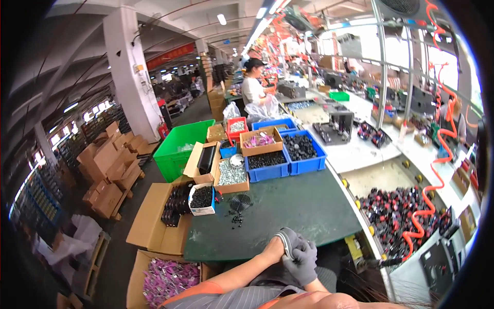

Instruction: Sorting plastic clips and attaching them to metal brackets for an industrial assembly.

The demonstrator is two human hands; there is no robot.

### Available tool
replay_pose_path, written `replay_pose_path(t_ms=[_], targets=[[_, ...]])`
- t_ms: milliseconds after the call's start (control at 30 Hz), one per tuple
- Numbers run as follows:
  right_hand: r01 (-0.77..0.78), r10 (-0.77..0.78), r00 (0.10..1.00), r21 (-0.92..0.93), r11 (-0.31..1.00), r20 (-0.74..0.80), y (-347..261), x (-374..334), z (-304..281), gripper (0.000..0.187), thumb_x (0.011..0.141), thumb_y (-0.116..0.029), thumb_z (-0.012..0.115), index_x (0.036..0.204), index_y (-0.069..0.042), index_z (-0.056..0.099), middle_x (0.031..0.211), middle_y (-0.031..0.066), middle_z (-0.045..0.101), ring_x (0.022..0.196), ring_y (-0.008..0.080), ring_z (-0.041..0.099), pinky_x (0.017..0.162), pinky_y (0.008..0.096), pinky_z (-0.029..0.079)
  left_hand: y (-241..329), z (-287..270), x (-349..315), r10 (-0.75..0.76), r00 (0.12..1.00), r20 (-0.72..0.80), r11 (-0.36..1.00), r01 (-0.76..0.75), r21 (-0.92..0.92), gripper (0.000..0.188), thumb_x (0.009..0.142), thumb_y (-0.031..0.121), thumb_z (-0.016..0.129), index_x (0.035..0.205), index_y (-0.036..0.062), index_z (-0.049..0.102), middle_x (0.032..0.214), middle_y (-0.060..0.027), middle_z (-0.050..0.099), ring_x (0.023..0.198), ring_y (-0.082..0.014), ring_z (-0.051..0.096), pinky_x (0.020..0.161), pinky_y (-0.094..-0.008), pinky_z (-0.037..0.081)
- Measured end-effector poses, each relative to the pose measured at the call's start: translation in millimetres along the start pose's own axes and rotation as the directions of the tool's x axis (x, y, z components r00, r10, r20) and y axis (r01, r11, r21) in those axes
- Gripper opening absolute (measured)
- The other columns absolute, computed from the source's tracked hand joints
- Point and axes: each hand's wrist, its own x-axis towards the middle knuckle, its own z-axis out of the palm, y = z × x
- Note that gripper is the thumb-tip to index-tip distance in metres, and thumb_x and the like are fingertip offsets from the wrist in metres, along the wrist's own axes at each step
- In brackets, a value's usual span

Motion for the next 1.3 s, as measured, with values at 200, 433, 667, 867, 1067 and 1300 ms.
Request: replay_pose_path(t_ms=[200,433,667,867,1067,1300], targets=[[-0.036,0.036,0.999,-0.044,0.998,-0.016,18.7,17.2,-7.9,0.023,0.057,-0.018,0.071,0.058,-0.008,0.050,0.068,0.0096,0.051,0.070,0.0307,0.050,0.060,0.0408,0.039,19.7,-14.3,44.9,-0.471,0.787,0.398,-0.134,0.382,-0.914,0.044,0.096,0.036,0.037,0.134,0.0142,0.033,0.093,-0.0215,0.063,0.075,-0.0244,0.064,0.065,-0.0298,0.051],[-0.171,0.204,0.972,-0.245,0.954,0.116,46.5,26.4,-0.4,0.023,0.064,-0.023,0.067,0.071,-0.004,0.058,0.082,0.0157,0.060,0.077,0.0363,0.054,0.067,0.0443,0.044,-4.1,5.9,51.7,-0.402,0.883,0.243,-0.347,0.098,-0.933,0.053,0.095,0.041,0.037,0.140,0.0179,0.024,0.133,-0.0180,0.043,0.113,-0.0259,0.050,0.095,-0.0373,0.040],[-0.086,0.084,0.966,-0.005,0.996,0.244,41.7,28.1,17.1,0.023,0.065,-0.024,0.067,0.064,-0.006,0.052,0.065,0.0132,0.052,0.067,0.0334,0.052,0.059,0.0419,0.043,-73.8,39.5,56.5,-0.138,0.962,0.235,-0.282,0.189,-0.941,0.056,0.095,0.045,0.029,0.137,0.0082,0.031,0.133,-0.0092,0.044,0.114,-0.0237,0.047,0.098,-0.0365,0.037],[-0.040,0.039,0.985,0.002,0.999,0.171,48.1,45.2,22.7,0.020,0.063,-0.016,0.067,0.066,-0.005,0.050,0.065,0.0137,0.049,0.062,0.0325,0.049,0.056,0.0395,0.039,-73.7,25.3,79.0,-0.322,0.945,0.061,-0.309,-0.044,-0.950,0.063,0.093,0.052,0.028,0.120,-0.0008,0.050,0.114,-0.0156,0.058,0.105,-0.0277,0.056,0.085,-0.0350,0.045],[-0.417,0.433,0.901,-0.269,0.868,0.003,70.5,45.7,31.7,0.027,0.073,-0.025,0.067,0.070,-0.004,0.051,0.064,0.0151,0.056,0.061,0.0345,0.056,0.055,0.0419,0.042,-21.0,-10.4,83.0,-0.372,0.926,-0.061,-0.363,-0.205,-0.909,0.102,0.073,0.083,0.018,0.117,-0.0041,0.051,0.108,-0.0244,0.060,0.092,-0.0311,0.063,0.076,-0.0352,0.051],[-0.290,0.462,0.850,-0.506,0.812,0.255,53.8,54.6,47.3,0.038,0.085,-0.038,0.047,0.086,-0.002,0.060,0.070,0.0219,0.061,0.067,0.0406,0.060,0.061,0.0479,0.047,-33.1,-36.8,93.7,-0.149,0.968,-0.200,-0.254,-0.233,-0.939,0.097,0.073,0.082,0.026,0.120,0.0002,0.049,0.121,-0.0143,0.053,0.108,-0.0245,0.054,0.088,-0.0394,0.043]])
